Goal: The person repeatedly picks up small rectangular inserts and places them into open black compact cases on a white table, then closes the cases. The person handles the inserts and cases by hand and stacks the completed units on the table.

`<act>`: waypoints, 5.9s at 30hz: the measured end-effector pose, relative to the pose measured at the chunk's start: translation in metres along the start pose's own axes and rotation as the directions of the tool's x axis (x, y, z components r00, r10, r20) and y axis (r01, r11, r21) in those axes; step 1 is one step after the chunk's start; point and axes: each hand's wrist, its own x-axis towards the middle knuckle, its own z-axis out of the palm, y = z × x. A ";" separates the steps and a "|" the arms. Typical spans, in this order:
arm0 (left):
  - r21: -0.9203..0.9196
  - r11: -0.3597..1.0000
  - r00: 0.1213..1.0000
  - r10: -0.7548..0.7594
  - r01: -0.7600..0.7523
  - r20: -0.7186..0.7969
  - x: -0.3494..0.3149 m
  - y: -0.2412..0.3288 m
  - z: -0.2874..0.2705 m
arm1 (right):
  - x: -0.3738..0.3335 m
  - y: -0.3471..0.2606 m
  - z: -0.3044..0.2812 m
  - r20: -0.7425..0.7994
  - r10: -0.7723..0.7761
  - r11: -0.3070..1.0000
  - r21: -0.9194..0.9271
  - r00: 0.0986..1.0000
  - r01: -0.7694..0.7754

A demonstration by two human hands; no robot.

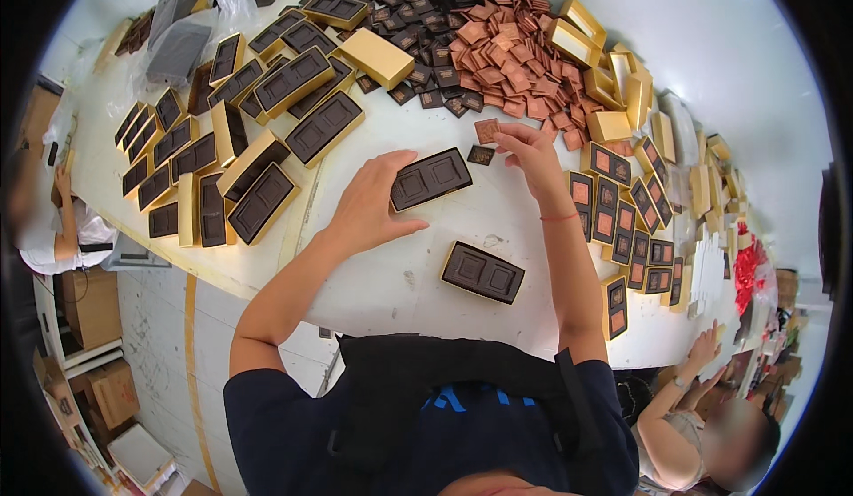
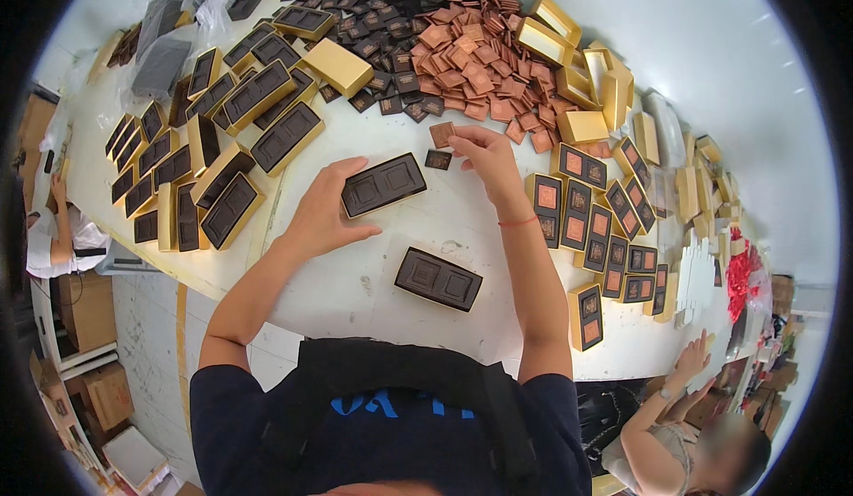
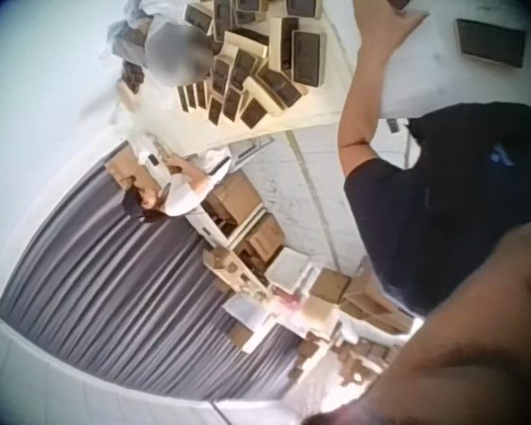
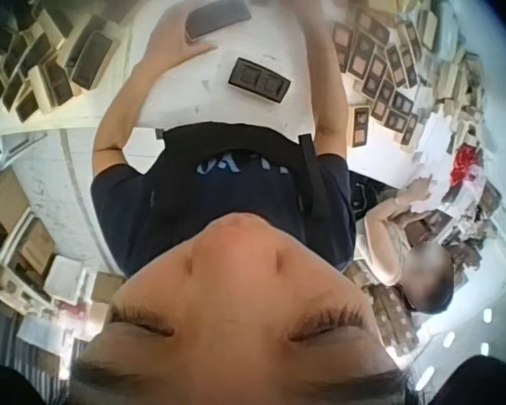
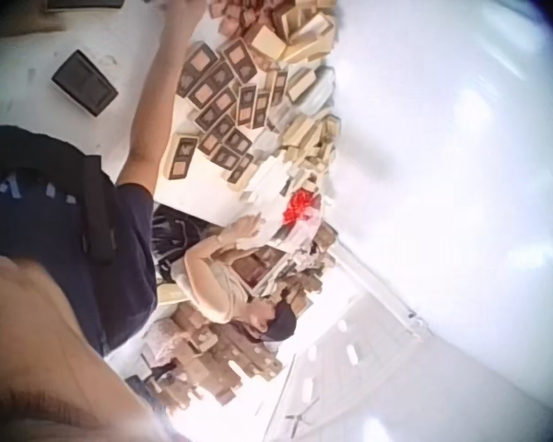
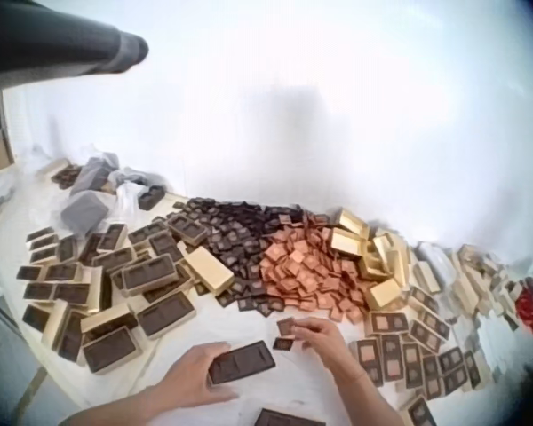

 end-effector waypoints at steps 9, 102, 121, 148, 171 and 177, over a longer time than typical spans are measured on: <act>-0.054 0.985 0.982 -0.155 0.161 0.110 -0.007 -0.007 -0.004 | -0.054 -0.018 0.075 0.362 -0.270 0.809 -0.418 0.892 0.414; 0.479 0.826 0.949 -0.202 0.299 -0.244 -0.002 -0.023 -0.077 | -0.200 -0.014 -0.057 0.090 -0.182 0.492 -0.854 0.979 0.170; 0.034 0.981 0.977 0.186 -0.191 0.103 -0.002 0.019 -0.003 | 0.041 0.003 0.036 0.533 -0.550 -0.094 -0.804 0.643 0.587; 0.072 0.997 0.987 0.001 -0.013 0.162 -0.007 -0.001 0.009 | -0.005 0.017 0.001 0.125 -0.310 0.834 -0.441 0.943 0.333; 0.020 0.996 0.996 0.085 -0.086 0.026 -0.010 0.004 0.017 | -0.077 0.008 0.048 0.608 -0.597 0.179 -0.535 0.523 0.826; 0.129 0.966 0.975 0.216 -0.222 0.059 -0.013 0.003 0.017 | -0.056 0.012 0.019 0.279 -0.723 0.426 -0.540 0.632 0.726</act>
